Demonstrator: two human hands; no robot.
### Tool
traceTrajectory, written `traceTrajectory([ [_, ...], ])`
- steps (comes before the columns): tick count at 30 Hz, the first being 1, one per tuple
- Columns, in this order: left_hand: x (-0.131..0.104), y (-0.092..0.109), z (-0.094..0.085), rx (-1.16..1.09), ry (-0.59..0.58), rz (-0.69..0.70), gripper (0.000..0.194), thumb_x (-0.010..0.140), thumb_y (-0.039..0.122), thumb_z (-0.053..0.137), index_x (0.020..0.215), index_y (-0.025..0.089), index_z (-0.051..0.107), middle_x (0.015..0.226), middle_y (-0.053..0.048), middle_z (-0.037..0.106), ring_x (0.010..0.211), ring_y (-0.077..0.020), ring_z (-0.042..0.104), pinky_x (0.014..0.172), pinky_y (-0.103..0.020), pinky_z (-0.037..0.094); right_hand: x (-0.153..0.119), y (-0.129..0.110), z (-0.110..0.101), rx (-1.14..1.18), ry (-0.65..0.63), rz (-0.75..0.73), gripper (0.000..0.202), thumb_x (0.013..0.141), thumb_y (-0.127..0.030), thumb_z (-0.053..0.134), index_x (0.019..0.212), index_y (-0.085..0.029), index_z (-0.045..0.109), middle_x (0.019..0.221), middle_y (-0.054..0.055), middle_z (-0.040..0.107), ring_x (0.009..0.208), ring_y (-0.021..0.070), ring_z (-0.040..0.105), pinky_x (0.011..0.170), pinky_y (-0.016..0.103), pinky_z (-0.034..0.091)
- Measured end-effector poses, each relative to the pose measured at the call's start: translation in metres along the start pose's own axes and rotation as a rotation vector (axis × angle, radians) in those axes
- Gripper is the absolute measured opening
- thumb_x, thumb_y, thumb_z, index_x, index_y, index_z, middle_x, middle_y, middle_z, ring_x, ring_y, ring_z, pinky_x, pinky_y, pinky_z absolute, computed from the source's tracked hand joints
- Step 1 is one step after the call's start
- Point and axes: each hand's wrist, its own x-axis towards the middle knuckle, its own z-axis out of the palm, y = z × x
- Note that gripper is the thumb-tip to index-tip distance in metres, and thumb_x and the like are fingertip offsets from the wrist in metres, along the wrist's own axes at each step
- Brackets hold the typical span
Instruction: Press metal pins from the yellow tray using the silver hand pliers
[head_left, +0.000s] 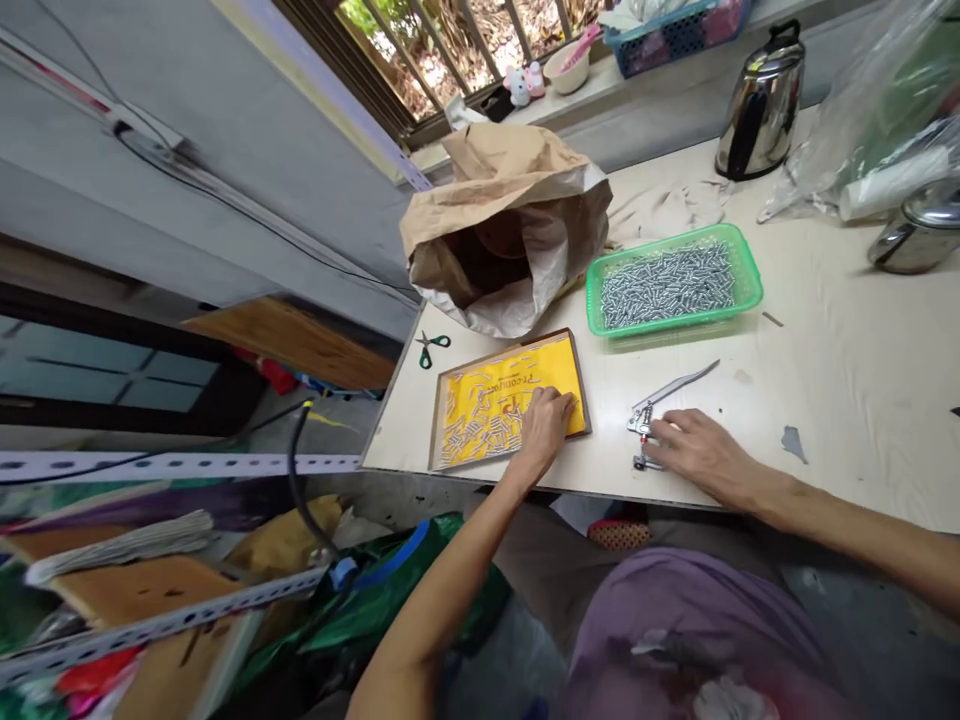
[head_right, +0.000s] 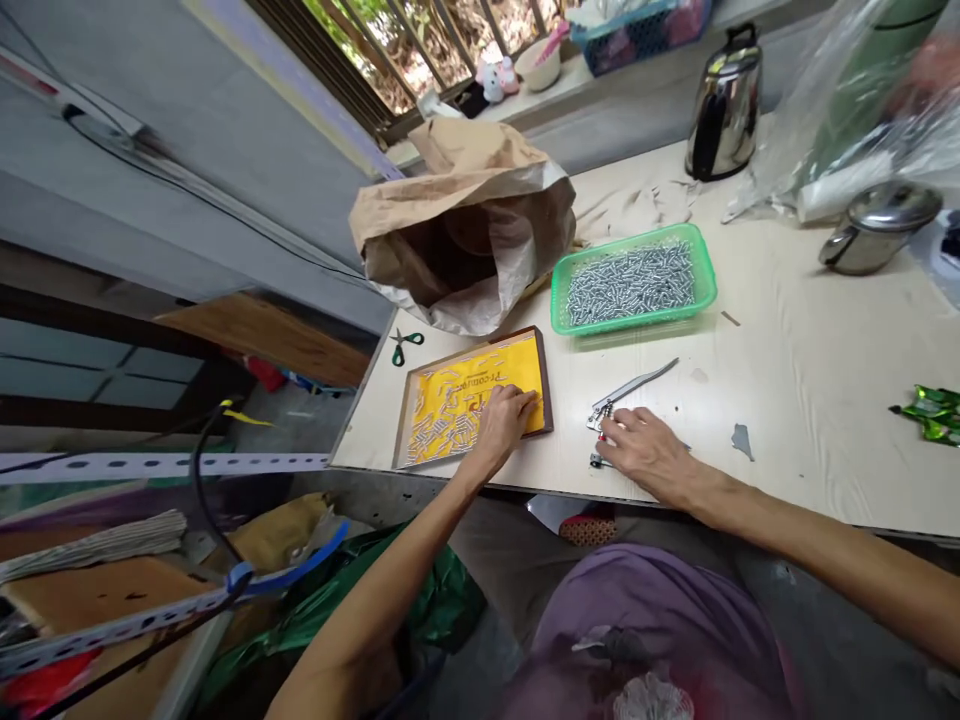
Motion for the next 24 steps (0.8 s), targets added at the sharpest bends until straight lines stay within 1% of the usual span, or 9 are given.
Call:
traceTrajectory([
  [5, -0.002, 0.001, 0.011, 0.005, -0.029, 0.053, 0.024, 0.094, 0.014, 0.050, 0.079, 0.016, 0.069, 0.084, -0.007, 0.062, 0.085, -0.0204, 0.055, 0.073, -0.029, 0.042, 0.046, 0.001, 0.012, 0.035, -0.254, -0.160, 0.021, 0.091, -0.013, 0.058, 0.073, -0.017, 0.068, 0.085, 0.007, 0.063, 0.089, 0.0198, 0.051, 0.070, 0.033, 0.037],
  [8, 0.001, -0.002, 0.020, -0.021, 0.030, 0.068, 0.024, 0.091, 0.008, 0.048, 0.078, 0.016, 0.067, 0.083, -0.007, 0.063, 0.082, -0.0195, 0.056, 0.071, -0.029, 0.042, 0.056, 0.002, 0.020, -0.002, -0.285, -0.223, 0.021, 0.090, -0.013, 0.058, 0.071, -0.017, 0.066, 0.082, 0.006, 0.062, 0.084, 0.0189, 0.050, 0.068, 0.033, 0.036],
  [11, 0.006, -0.003, 0.021, -0.092, 0.098, 0.038, 0.022, 0.088, 0.008, 0.051, 0.073, 0.015, 0.065, 0.079, -0.008, 0.062, 0.078, -0.0194, 0.057, 0.070, -0.029, 0.044, 0.060, 0.002, 0.028, -0.011, -0.267, -0.209, 0.016, 0.089, -0.011, 0.058, 0.076, -0.017, 0.065, 0.082, 0.005, 0.063, 0.080, 0.0181, 0.050, 0.066, 0.033, 0.035],
  [15, -0.006, 0.005, 0.006, -0.331, 0.193, -0.057, 0.017, 0.084, 0.010, 0.055, 0.072, 0.015, 0.065, 0.079, -0.007, 0.064, 0.079, -0.0189, 0.060, 0.073, -0.030, 0.047, 0.068, 0.004, 0.010, 0.093, -0.261, -0.059, 0.021, 0.096, -0.014, 0.046, 0.089, -0.015, 0.067, 0.080, 0.006, 0.063, 0.079, 0.0191, 0.051, 0.067, 0.033, 0.037],
  [16, -0.011, 0.010, 0.001, -0.423, 0.184, -0.094, 0.014, 0.083, 0.012, 0.055, 0.075, 0.015, 0.066, 0.076, -0.006, 0.064, 0.075, -0.0176, 0.060, 0.072, -0.029, 0.048, 0.074, 0.010, 0.000, 0.128, -0.196, 0.007, 0.026, 0.097, -0.013, 0.041, 0.092, -0.015, 0.066, 0.082, 0.007, 0.064, 0.080, 0.0190, 0.052, 0.071, 0.033, 0.039],
  [18, -0.020, 0.021, -0.007, -0.644, 0.097, -0.152, 0.010, 0.082, 0.018, 0.059, 0.080, 0.016, 0.069, 0.076, -0.004, 0.067, 0.069, -0.0151, 0.060, 0.067, -0.027, 0.048, 0.087, 0.032, -0.022, 0.176, -0.031, 0.127, 0.031, 0.099, -0.014, 0.034, 0.101, -0.014, 0.065, 0.092, 0.008, 0.065, 0.087, 0.0191, 0.053, 0.079, 0.034, 0.042],
  [20, -0.028, 0.036, -0.011, -0.848, -0.033, -0.206, 0.013, 0.080, 0.022, 0.062, 0.088, 0.016, 0.071, 0.076, -0.002, 0.068, 0.065, -0.0134, 0.060, 0.063, -0.024, 0.048, 0.098, 0.062, -0.043, 0.108, 0.079, 0.353, 0.030, 0.099, -0.014, 0.036, 0.113, -0.013, 0.062, 0.104, 0.011, 0.064, 0.099, 0.0215, 0.053, 0.084, 0.036, 0.043],
  [22, -0.035, 0.051, -0.011, -0.988, -0.154, -0.260, 0.015, 0.077, 0.023, 0.064, 0.088, 0.015, 0.071, 0.073, -0.001, 0.068, 0.060, -0.0117, 0.059, 0.057, -0.022, 0.047, 0.098, 0.084, -0.060, 0.008, 0.109, 0.546, 0.033, 0.095, -0.012, 0.040, 0.123, -0.013, 0.058, 0.118, 0.016, 0.059, 0.106, 0.0266, 0.053, 0.087, 0.043, 0.044],
  [24, -0.040, 0.064, -0.006, -1.064, -0.246, -0.328, 0.012, 0.074, 0.022, 0.067, 0.082, 0.014, 0.070, 0.066, 0.000, 0.066, 0.053, -0.0102, 0.057, 0.051, -0.020, 0.045, 0.084, 0.087, -0.072, 0.012, 0.044, 0.582, 0.030, 0.094, -0.014, 0.042, 0.118, -0.013, 0.060, 0.113, 0.015, 0.059, 0.100, 0.0268, 0.056, 0.080, 0.041, 0.047],
])
